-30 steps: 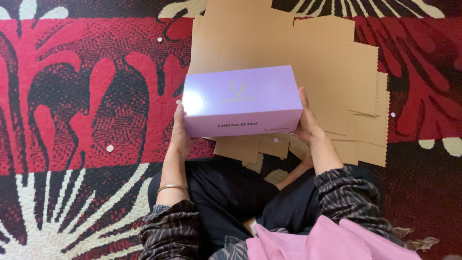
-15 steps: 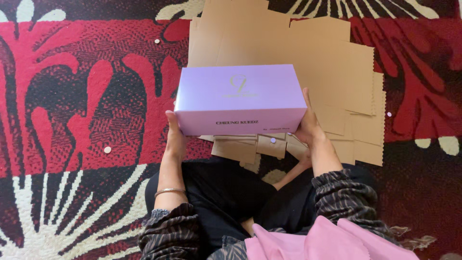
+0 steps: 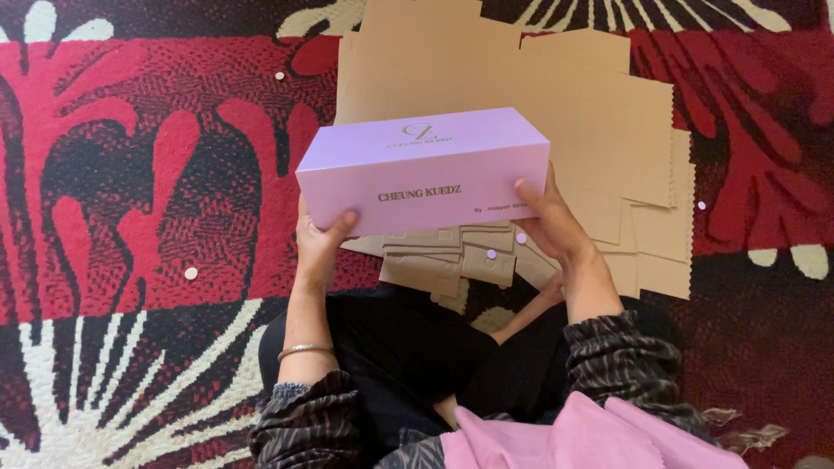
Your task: The person assembles a light purple shoebox by folding the cardboard flaps, inserting a decorative insert, and closing the lid. They then place the finished box aside and begin folding another flat cardboard piece.
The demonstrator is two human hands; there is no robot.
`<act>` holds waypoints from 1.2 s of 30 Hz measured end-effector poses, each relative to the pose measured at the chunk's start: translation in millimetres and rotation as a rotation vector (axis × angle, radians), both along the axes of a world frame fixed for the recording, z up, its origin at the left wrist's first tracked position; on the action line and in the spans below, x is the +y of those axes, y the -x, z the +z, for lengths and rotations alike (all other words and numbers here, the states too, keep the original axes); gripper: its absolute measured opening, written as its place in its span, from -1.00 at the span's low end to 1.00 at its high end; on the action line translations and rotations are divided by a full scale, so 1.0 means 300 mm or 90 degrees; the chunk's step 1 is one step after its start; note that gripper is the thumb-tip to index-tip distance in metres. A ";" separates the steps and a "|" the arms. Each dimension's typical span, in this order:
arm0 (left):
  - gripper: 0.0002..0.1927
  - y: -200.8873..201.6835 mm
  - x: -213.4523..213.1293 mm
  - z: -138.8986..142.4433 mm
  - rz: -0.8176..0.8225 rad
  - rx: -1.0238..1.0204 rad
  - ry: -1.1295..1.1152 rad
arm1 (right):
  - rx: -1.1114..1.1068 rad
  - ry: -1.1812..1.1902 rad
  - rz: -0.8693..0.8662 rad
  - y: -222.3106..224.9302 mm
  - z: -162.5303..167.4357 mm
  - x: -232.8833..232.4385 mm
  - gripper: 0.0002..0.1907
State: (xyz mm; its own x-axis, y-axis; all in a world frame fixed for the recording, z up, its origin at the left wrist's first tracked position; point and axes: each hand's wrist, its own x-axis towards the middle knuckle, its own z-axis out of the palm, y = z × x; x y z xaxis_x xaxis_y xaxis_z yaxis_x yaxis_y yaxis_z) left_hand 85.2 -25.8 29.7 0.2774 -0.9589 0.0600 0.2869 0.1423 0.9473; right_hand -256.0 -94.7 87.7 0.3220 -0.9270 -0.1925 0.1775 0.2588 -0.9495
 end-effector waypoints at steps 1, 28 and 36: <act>-0.26 0.003 -0.003 0.002 -0.001 -0.035 -0.002 | 0.050 0.028 -0.008 -0.004 0.003 -0.003 -0.03; -0.18 0.007 0.028 0.056 0.311 -0.659 0.071 | 0.524 0.153 0.071 0.000 0.104 0.028 0.29; -0.16 0.002 -0.023 -0.060 0.126 -0.104 0.136 | 0.570 0.239 -0.007 0.011 0.044 0.024 0.12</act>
State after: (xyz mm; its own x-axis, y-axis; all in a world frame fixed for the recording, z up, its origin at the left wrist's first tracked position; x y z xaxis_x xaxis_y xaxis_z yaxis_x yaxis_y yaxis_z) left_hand 84.5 -32.9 11.6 0.4273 -0.8482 0.3130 0.0807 0.3805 0.9212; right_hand -259.2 -87.6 101.1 0.1906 -0.9803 -0.0525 -0.6510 -0.0862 -0.7542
